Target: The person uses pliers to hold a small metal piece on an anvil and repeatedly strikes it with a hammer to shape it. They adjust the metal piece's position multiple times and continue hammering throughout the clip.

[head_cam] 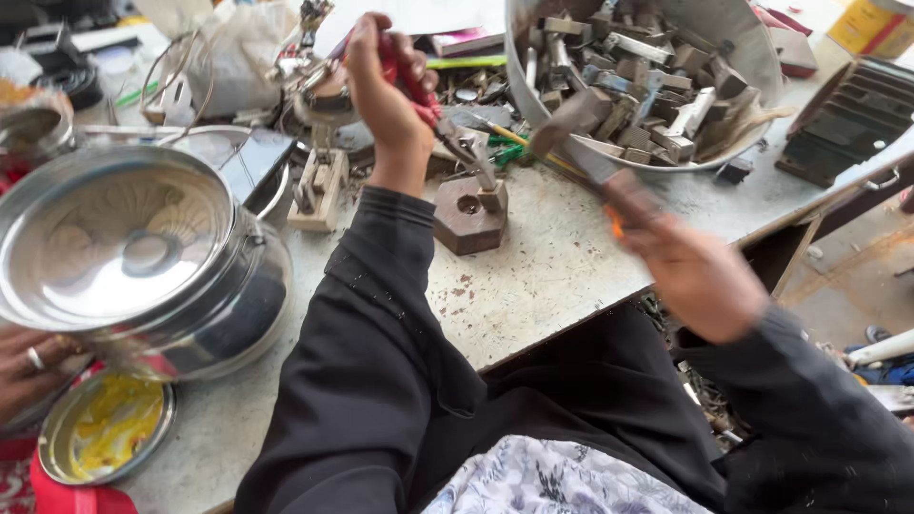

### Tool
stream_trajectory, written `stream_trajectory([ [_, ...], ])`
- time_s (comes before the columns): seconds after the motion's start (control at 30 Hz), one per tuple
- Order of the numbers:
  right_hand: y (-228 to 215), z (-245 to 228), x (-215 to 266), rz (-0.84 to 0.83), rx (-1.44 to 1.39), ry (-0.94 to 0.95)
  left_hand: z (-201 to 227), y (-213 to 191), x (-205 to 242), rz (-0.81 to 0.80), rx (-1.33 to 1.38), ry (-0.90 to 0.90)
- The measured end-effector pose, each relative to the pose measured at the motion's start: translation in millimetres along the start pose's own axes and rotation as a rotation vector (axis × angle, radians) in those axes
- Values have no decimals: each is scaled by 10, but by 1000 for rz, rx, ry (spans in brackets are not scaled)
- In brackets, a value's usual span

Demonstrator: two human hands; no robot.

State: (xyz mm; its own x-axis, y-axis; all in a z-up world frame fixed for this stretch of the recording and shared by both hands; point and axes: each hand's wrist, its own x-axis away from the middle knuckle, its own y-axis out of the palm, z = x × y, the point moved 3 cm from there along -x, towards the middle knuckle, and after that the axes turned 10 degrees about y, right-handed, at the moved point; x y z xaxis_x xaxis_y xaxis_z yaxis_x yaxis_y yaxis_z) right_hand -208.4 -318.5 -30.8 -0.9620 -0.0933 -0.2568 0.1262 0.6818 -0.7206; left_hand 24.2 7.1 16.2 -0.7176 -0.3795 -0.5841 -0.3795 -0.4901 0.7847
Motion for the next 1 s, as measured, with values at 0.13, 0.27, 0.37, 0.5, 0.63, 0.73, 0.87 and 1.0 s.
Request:
stream_trajectory([
  [0.13, 44, -16, 38, 474, -114, 160, -14, -51, 61, -4, -13, 3],
  [0.27, 394, -228, -114, 22, 364, -18, 14, 12, 44, 10, 23, -41],
  [0.37, 107, -417, -73, -92, 260, 40, 92, 167, 140, -61, -42, -14],
  [0.5, -234, -482, 164, 310, 53, 49, 101, 179, 161, -89, -37, 14],
  [0.63, 299, -403, -1, 344, 228, -204, 120, 78, 93, 1, 0, -20],
  [0.73, 385, -358, -15, 36, 265, -160, 214, 58, 135, 6, -57, 2],
  [0.87, -45, -607, 65, 6, -80, -138, 204, 35, 129, 33, -64, 12],
  [1.0, -13, -784, 158, 366, 17, 81, 149, -37, 81, 39, -7, -2],
])
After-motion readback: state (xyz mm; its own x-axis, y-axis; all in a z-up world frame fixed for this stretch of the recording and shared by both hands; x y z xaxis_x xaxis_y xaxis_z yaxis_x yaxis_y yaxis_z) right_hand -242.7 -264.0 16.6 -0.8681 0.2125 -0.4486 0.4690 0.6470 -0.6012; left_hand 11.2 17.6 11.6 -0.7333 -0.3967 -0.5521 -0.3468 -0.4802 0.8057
